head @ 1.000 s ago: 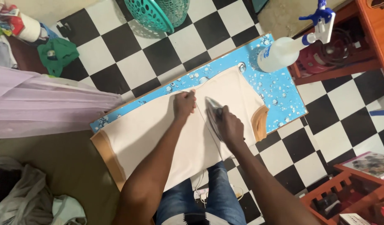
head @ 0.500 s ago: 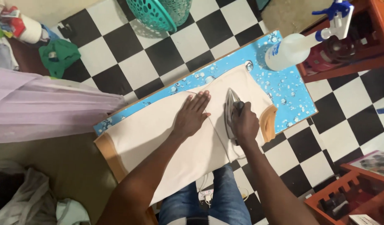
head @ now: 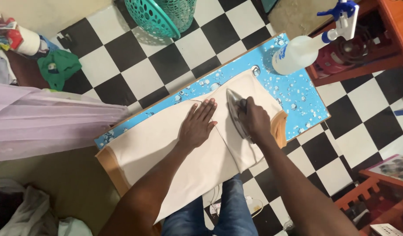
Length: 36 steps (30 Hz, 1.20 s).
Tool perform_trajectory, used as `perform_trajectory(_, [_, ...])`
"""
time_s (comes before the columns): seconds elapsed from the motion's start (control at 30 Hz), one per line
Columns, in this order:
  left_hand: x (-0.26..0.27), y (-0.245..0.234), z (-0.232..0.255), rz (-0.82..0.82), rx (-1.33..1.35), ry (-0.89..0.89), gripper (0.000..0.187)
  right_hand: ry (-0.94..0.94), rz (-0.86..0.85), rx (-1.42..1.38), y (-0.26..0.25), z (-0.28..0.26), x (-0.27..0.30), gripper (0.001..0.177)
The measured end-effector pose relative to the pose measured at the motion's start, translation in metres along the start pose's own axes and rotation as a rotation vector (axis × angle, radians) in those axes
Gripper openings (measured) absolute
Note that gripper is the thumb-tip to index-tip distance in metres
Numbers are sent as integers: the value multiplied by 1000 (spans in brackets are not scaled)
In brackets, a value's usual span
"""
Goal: Ironing a white shirt on an ironing board.
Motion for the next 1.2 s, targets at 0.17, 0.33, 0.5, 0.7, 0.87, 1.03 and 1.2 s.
perform_trajectory(0.17, [-1,2,-1,-22,15,-1,63,183,135,-134,-1,-3,-7,35])
perform_trajectory(0.33, [0,-7,2,33,36,4,61,-69,6,-50,-1,-5,-3,34])
perform_trajectory(0.5, [-1,-2,-1,18,66,-1,59,67,107,-134,-2,-7,-5,33])
perform_trajectory(0.7, [-2,-1,-1,1,23,-1,59,122,160,-118,-13,-8,-21,29])
perform_trajectory(0.87, [-4,-2,-2,10,10,7,59,135,171,-100,-19,-7,-32,37])
perform_trajectory(1.03, [-2,-6,-2,20,-12,20,60,195,256,-138,-18,0,-40,36])
perform_trajectory(1.2, [0,-2,-1,32,37,18,59,132,227,-64,-22,5,-45,34])
Point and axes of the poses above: each hand's wrist, its own x-axis away from the middle knuckle, its own y-axis out of the palm, z = x × y, the point moved 3 cm from there along -x, towards the middle knuckle, and after that the axes turned 5 degrees about -z, right-handed, at the moved point
